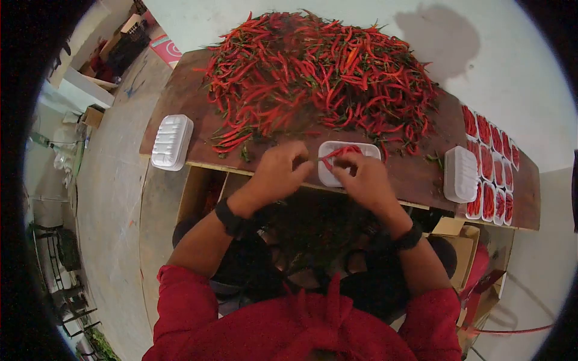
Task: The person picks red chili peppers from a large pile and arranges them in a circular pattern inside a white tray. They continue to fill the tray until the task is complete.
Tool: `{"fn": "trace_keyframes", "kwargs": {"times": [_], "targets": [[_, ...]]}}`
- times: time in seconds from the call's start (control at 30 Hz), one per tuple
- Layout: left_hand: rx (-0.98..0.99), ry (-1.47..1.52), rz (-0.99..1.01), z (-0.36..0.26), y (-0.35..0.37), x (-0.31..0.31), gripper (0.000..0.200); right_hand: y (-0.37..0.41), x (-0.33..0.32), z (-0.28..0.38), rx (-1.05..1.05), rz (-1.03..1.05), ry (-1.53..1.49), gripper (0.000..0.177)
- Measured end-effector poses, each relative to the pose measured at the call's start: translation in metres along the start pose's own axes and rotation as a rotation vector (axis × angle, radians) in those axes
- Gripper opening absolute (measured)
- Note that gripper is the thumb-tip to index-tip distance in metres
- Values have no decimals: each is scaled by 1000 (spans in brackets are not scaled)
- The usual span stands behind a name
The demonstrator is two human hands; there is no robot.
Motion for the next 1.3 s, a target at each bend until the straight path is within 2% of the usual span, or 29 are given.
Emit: {"fn": "trace_keyframes", "kwargs": {"times": [0.1,0.3,0.43,0.6,0.73,0.83,0.9,0.93,1.0,1.03,1.1,1.13,1.2,1.23,1.3], "targets": [[-82,126,128,-12,5,2,17,9,13,-5,-52,73,-35,22],[-28,120,226,-8,15,18,16,23,22,-9,49,168,9,19],[-36,172,305,-8,16,26,18,31,27,-13,-7,149,54,18],[3,170,415,-10,16,28,19,39,24,-12,-52,126,258,19],[-11,141,447,-10,15,33,18,43,23,-9,-36,130,306,17],[-24,90,472,-10,15,41,18,44,28,-15,-48,138,402,18],[16,-176,474,-17,14,42,18,47,30,-14,-7,189,452,16],[15,-178,475,-21,14,44,18,48,31,-11,-8,188,451,16],[-115,-439,493,-25,14,48,20,51,29,-3,-43,213,463,13],[-116,-439,493,-28,14,46,20,52,26,-1,-43,214,462,13],[-205,-455,646,-32,15,43,26,54,21,0,-54,171,345,13],[-205,-456,648,-30,17,42,26,53,19,-1,-53,169,343,13],[196,-244,515,-27,20,37,25,48,12,-8,67,140,-78,18],[197,-246,523,-26,18,38,25,46,12,-14,71,136,-84,18],[16,177,343,-25,11,36,22,41,13,-23,52,146,-414,26]]}}
Point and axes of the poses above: each hand's wrist, its own y-axis away from the middle knuckle, its own x-axis out of the palm, z = x × y, the point moved 1 cm from there along -y, towards the middle knuckle, and after that the axes turned 14 degrees about z, right-handed, at the moved point
